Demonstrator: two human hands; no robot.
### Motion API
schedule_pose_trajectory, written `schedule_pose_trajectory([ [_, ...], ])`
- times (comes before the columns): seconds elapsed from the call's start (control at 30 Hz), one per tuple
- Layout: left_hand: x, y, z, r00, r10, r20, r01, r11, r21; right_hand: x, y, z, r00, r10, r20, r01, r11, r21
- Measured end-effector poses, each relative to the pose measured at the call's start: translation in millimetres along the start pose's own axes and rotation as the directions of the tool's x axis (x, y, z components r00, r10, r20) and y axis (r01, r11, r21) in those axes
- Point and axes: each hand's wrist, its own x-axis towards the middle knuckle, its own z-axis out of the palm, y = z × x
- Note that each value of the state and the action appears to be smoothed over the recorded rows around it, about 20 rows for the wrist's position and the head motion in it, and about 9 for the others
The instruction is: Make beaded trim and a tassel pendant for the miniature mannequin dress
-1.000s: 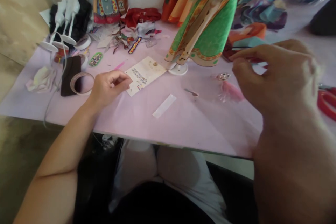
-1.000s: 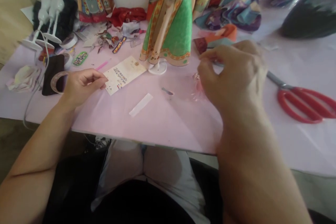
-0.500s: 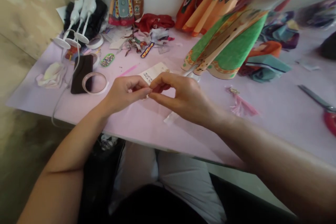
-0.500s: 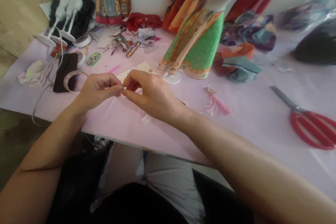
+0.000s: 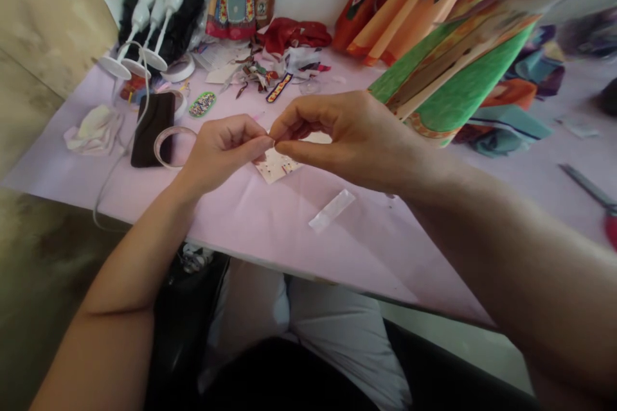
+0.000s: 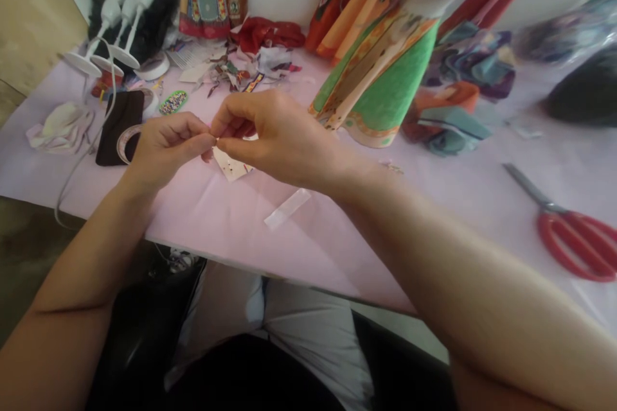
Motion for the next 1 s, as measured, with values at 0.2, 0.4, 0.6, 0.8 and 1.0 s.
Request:
schedule_pose_trajectory([
  [0.2, 1.2, 2.0, -1.7, 0.999, -0.047, -0.016, 0.045, 0.990, -0.133, 8.9, -0.8, -0.9, 0.999, -0.036, -0.013, 0.036, 0.999, 0.026],
  [0.4, 1.8, 4.3, -6.1, 0.974, -0.174, 0.143, 0.210, 0.930, -0.301, 13.0, 3.0, 5.0, 0.999, -0.027, 0.038, 0.018, 0.973, 0.230],
  [0.6, 2.5, 4.9, -5.2, 0.952, -0.226, 0.207, 0.287, 0.894, -0.344, 12.1, 8.5, 9.0, 0.993, -0.038, 0.113, -0.010, 0.918, 0.397],
  [0.8, 2.8, 4.0, -1.4, 0.946, -0.242, 0.214, 0.299, 0.908, -0.295, 9.0, 12.0, 11.4, 0.988, -0.003, 0.157, -0.072, 0.880, 0.470],
  [1.0, 3.6, 2.9, -1.9, 0.952, -0.237, 0.194, 0.276, 0.939, -0.204, 7.6, 11.2, 9.1, 0.985, 0.054, 0.164, -0.125, 0.879, 0.460],
])
